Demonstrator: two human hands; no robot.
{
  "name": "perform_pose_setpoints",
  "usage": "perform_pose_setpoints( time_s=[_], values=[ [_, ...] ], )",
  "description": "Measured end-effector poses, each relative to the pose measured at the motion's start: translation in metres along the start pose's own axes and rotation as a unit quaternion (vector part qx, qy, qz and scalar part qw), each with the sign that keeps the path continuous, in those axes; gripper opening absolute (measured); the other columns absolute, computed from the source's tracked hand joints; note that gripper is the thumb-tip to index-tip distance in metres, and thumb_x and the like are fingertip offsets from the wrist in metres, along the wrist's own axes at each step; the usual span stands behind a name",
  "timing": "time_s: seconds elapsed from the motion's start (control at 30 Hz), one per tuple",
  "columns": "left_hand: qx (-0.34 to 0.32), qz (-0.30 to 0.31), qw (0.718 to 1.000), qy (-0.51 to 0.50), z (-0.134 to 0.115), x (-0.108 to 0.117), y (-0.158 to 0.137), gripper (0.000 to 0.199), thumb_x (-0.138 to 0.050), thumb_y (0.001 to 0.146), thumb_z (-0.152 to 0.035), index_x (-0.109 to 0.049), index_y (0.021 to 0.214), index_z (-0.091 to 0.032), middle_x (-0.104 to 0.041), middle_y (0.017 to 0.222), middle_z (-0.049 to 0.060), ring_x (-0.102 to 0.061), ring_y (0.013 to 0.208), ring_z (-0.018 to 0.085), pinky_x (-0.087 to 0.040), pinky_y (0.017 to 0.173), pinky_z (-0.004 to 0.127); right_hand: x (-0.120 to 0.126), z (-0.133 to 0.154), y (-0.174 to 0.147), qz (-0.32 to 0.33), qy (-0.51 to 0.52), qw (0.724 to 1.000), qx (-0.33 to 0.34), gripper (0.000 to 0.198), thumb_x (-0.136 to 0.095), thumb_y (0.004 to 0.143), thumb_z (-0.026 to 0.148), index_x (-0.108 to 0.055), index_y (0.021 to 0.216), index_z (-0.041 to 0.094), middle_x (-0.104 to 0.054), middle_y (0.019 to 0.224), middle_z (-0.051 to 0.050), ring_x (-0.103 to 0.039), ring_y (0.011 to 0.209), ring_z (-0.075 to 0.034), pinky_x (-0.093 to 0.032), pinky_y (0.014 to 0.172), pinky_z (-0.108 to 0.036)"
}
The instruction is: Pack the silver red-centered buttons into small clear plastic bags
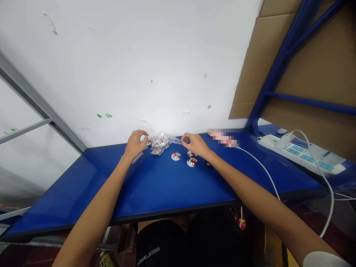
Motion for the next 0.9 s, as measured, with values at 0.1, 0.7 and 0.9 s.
perform_pose_setpoints(
  time_s=[0.1,0.7,0.9],
  values=[
    [-0.042,0.061,0.997,-0.030,-0.035,-0.021,-0.006,0.018,-0.057,0.096,-0.030,-0.074,0.100,-0.024,-0.074,0.109,0.010,-0.062,0.112,0.034,-0.046,0.109,0.051,0.014,-0.009,0.006,-0.026,0.064,0.997,0.015,0.009,-0.067,0.092,0.019,-0.073,0.097,0.021,-0.080,0.094,-0.003,-0.073,0.088,-0.019,-0.055,0.082,-0.030],
    [-0.116,0.092,0.988,-0.051,-0.070,-0.047,-0.023,0.021,-0.052,0.103,-0.028,-0.073,0.103,-0.025,-0.077,0.113,0.007,-0.066,0.113,0.029,-0.051,0.106,0.049,-0.025,-0.001,-0.009,0.050,-0.206,0.970,0.115,0.021,-0.052,0.101,0.010,-0.067,0.111,0.019,-0.073,0.110,-0.013,-0.065,0.103,-0.028,-0.046,0.093,-0.036],
    [-0.102,0.076,0.991,-0.048,-0.063,-0.042,-0.021,0.023,-0.051,0.103,-0.029,-0.074,0.100,-0.025,-0.078,0.108,0.008,-0.067,0.109,0.028,-0.052,0.102,0.048,0.026,-0.054,-0.007,0.057,-0.235,0.965,0.105,0.020,-0.057,0.097,0.011,-0.069,0.110,0.021,-0.074,0.107,-0.012,-0.066,0.096,-0.027,-0.047,0.082,-0.035]
  ],
)
Point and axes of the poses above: each hand's wrist, its own y-axis towards the middle knuckle, its own x-axis out of the back of the hand, z = x × y, the point moved 10 cm from there along y, towards the middle knuckle
